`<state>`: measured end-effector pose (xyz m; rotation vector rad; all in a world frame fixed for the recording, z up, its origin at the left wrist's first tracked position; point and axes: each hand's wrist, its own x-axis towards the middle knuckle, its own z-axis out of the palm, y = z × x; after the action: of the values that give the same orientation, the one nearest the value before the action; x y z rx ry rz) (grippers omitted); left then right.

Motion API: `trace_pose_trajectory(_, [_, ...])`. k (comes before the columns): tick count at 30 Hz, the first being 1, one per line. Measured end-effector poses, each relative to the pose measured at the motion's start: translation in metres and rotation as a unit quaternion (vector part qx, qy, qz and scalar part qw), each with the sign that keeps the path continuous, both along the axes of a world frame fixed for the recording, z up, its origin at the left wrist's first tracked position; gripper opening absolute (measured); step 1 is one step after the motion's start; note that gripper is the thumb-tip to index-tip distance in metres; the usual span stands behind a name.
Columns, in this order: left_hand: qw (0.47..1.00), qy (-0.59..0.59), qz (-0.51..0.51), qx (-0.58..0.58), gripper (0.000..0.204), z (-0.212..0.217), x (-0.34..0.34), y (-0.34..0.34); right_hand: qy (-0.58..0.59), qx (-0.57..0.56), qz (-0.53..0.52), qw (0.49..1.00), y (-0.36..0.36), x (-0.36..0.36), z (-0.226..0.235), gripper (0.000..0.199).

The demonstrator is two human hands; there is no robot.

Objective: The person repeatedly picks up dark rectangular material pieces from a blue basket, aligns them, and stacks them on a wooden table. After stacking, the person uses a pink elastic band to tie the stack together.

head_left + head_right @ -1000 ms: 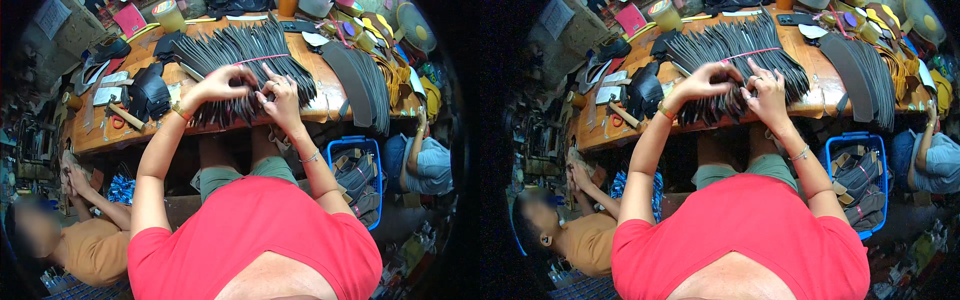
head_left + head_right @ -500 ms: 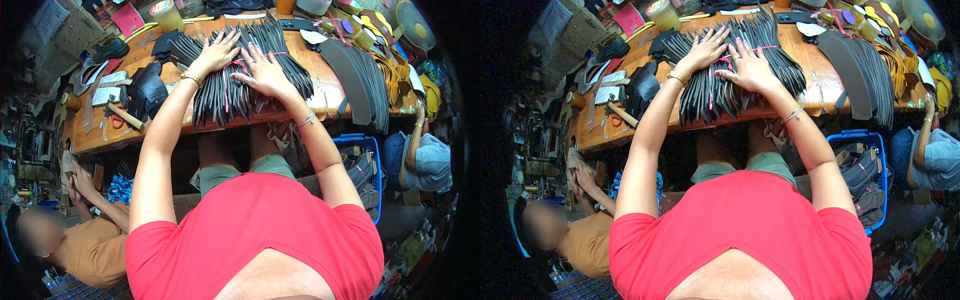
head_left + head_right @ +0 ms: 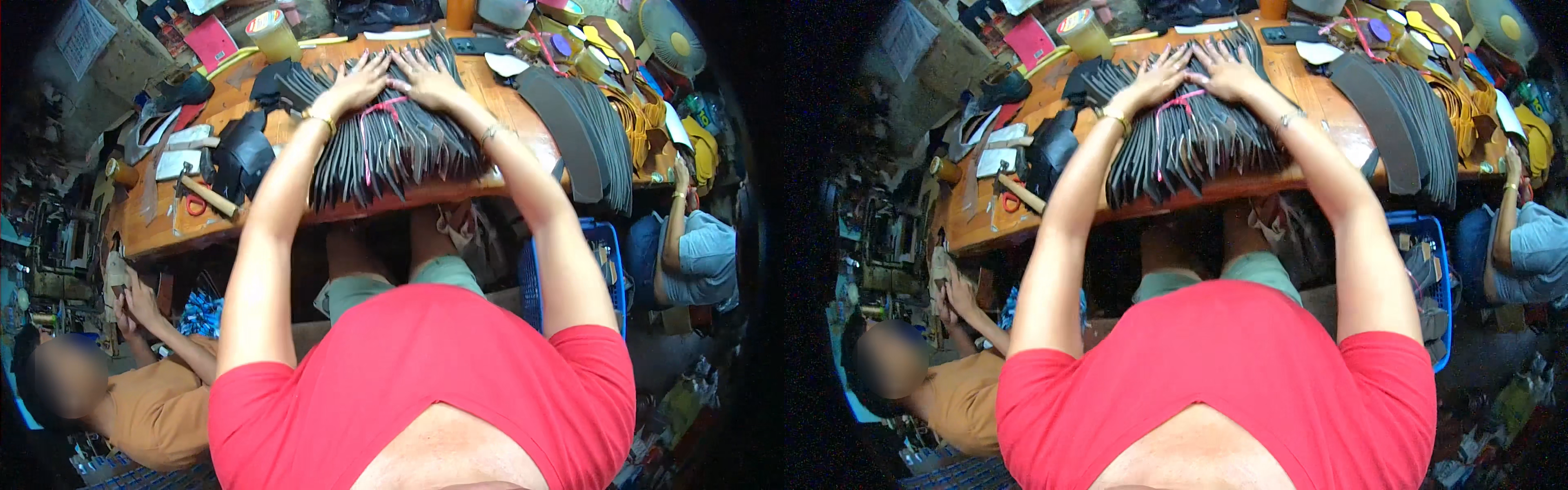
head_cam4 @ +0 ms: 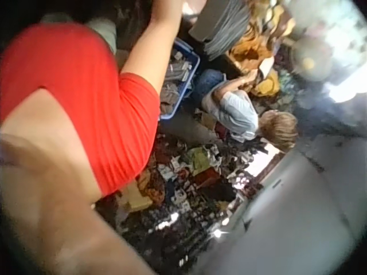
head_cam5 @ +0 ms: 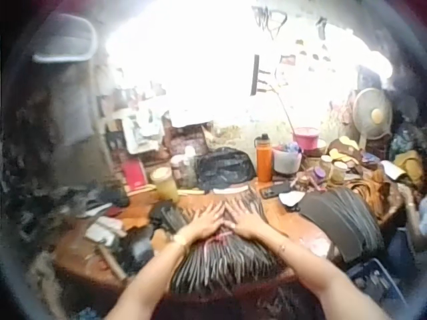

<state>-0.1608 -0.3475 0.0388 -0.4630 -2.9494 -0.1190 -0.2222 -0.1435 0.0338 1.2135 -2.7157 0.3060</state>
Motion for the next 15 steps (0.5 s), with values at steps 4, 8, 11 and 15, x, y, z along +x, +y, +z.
trace_pose_trajectory(4, [0.988,-0.112,-0.001,0.107,0.068,0.029,0.005,-0.013,-0.195,-0.052,0.089,0.975,0.011,-0.021,0.036,0.079])
trace_pose_trajectory(8, [0.982,0.113,0.019,0.148,0.066,0.046,0.045,0.025,0.118,-0.328,0.084,0.934,0.028,-0.024,0.055,0.069])
trace_pose_trajectory(11, [0.997,0.065,0.035,0.036,0.063,0.001,0.068,0.026,0.135,-0.153,0.053,0.978,0.024,0.013,0.025,0.063])
trace_pose_trajectory(15, [0.996,0.048,0.014,0.075,0.064,-0.004,0.062,0.023,0.054,-0.043,0.061,0.996,0.021,0.013,-0.001,0.066])
